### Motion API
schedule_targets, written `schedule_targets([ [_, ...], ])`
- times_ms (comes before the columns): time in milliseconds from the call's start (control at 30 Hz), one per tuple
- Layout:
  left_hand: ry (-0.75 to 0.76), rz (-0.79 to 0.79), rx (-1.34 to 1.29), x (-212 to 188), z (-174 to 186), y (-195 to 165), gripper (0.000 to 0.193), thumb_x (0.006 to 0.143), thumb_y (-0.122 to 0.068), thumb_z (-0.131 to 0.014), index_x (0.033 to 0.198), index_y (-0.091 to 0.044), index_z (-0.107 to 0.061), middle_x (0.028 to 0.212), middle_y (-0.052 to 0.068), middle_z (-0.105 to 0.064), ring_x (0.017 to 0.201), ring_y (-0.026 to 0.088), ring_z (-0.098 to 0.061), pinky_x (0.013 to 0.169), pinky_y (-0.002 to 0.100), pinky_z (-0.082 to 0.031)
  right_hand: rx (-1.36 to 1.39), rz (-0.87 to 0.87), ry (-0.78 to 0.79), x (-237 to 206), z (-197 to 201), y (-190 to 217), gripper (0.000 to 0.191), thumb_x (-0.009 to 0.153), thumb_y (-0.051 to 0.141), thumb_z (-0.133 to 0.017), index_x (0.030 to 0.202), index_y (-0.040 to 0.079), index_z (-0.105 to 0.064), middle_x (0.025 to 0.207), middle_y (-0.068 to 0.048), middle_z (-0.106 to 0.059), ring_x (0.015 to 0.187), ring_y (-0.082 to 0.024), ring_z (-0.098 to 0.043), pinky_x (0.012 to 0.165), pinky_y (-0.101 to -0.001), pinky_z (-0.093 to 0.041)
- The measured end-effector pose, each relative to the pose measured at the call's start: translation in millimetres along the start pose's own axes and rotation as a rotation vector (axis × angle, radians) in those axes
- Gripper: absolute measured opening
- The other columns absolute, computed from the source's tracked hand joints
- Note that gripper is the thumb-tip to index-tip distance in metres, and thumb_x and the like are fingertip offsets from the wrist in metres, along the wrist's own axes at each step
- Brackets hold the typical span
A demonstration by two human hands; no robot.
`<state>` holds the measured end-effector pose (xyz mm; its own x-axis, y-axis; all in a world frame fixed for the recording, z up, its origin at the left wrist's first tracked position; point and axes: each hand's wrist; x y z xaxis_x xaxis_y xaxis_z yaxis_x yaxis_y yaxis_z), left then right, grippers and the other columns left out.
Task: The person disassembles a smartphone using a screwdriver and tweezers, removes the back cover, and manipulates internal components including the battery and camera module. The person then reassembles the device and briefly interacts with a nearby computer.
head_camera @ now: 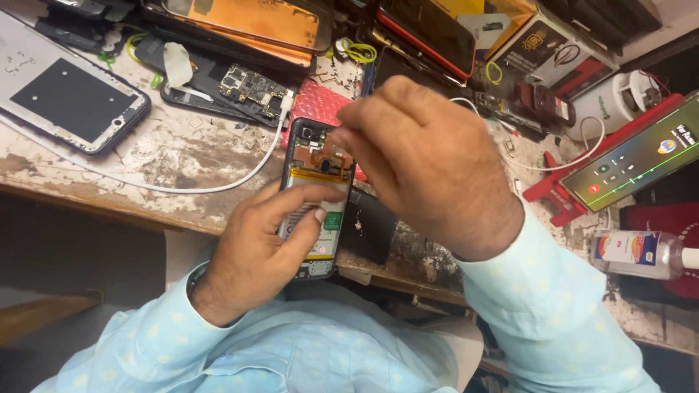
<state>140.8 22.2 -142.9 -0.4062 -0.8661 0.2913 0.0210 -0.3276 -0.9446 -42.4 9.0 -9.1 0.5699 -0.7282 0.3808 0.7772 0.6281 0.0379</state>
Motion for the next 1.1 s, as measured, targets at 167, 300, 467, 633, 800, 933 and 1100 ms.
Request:
schedule_targets([
  [167,-0.010,-0.009,0.032,-12.5,11.5,-4.5,0.028,0.094,-0.002,-0.059,0.119,-0.005,-0.071,0.115,0.013,-0.075,0.110,0.024,-0.075,0.094,0.033,-0.056,0.119,0.043,-0.058,-1.8,-4.4,12.0,0.029,0.094,0.002,-0.076,0.118,0.001,-0.061,0.109,-0.015,-0.064,0.100,-0.032,-0.067,0.084,-0.0409,-0.055],
  [300,-0.004,-0.009,0.005,-20.3,15.2,-6.5,0.027,0.095,-0.002,-0.057,0.119,-0.004,-0.070,0.117,0.013,-0.074,0.110,0.024,-0.075,0.095,0.033,-0.056,0.097,-0.054,-0.072,-9.1,-12.6,18.3,0.024,0.099,0.003,-0.079,0.114,0.001,-0.061,0.098,-0.012,-0.066,0.088,-0.029,-0.068,0.075,-0.0396,-0.055],
  [467,0.010,0.007,0.036,-26.2,18.7,-12.0,0.028,0.094,-0.002,-0.058,0.119,-0.004,-0.071,0.113,0.013,-0.074,0.108,0.023,-0.075,0.093,0.033,-0.056,0.166,0.018,-0.128,-16.9,-17.0,22.5,0.026,0.102,-0.003,-0.075,0.120,0.002,-0.058,0.105,-0.012,-0.066,0.093,-0.028,-0.068,0.080,-0.0352,-0.055],
  [633,-0.005,0.002,0.032,-31.5,21.7,-15.3,0.027,0.095,-0.002,-0.059,0.119,-0.003,-0.072,0.114,0.012,-0.074,0.108,0.022,-0.074,0.093,0.032,-0.056,0.221,-0.196,-0.231,-36.5,-18.9,43.8,0.026,0.101,-0.003,-0.077,0.123,0.001,-0.064,0.107,-0.009,-0.068,0.090,-0.021,-0.070,0.080,-0.0305,-0.056],
  [800,-0.029,0.005,-0.051,-27.1,25.5,-7.6,0.026,0.096,0.000,-0.059,0.119,-0.002,-0.071,0.118,0.012,-0.075,0.113,0.022,-0.073,0.097,0.032,-0.055,0.438,-0.601,-0.327,-89.7,-39.3,62.0,0.019,0.096,-0.003,-0.074,0.114,0.001,-0.067,0.105,-0.009,-0.070,0.093,-0.016,-0.071,0.082,-0.0278,-0.058],
  [933,-0.016,0.010,-0.039,-21.4,19.9,-4.9,0.024,0.097,-0.001,-0.059,0.118,-0.002,-0.071,0.117,0.012,-0.075,0.110,0.020,-0.074,0.096,0.031,-0.056,0.403,-0.660,-0.329,-125.2,-54.3,59.0,0.018,0.094,-0.002,-0.074,0.111,0.000,-0.067,0.104,-0.010,-0.071,0.094,-0.018,-0.069,0.086,-0.0278,-0.055],
  [1100,-0.017,0.037,-0.069,-23.6,10.4,-12.6,0.022,0.100,-0.003,-0.059,0.118,-0.001,-0.071,0.116,0.012,-0.075,0.108,0.019,-0.073,0.094,0.030,-0.056,0.414,-0.685,-0.313,-139.1,-53.4,59.1,0.018,0.092,0.000,-0.075,0.109,-0.001,-0.068,0.101,-0.010,-0.072,0.090,-0.017,-0.070,0.082,-0.0272,-0.055],
])
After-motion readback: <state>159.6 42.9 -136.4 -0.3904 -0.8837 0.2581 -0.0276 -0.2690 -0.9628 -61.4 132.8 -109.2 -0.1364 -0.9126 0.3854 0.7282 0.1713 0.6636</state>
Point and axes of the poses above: each hand's wrist, its own x-axis towards the middle knuckle, its own z-axis out of the back of the hand, y = z × x
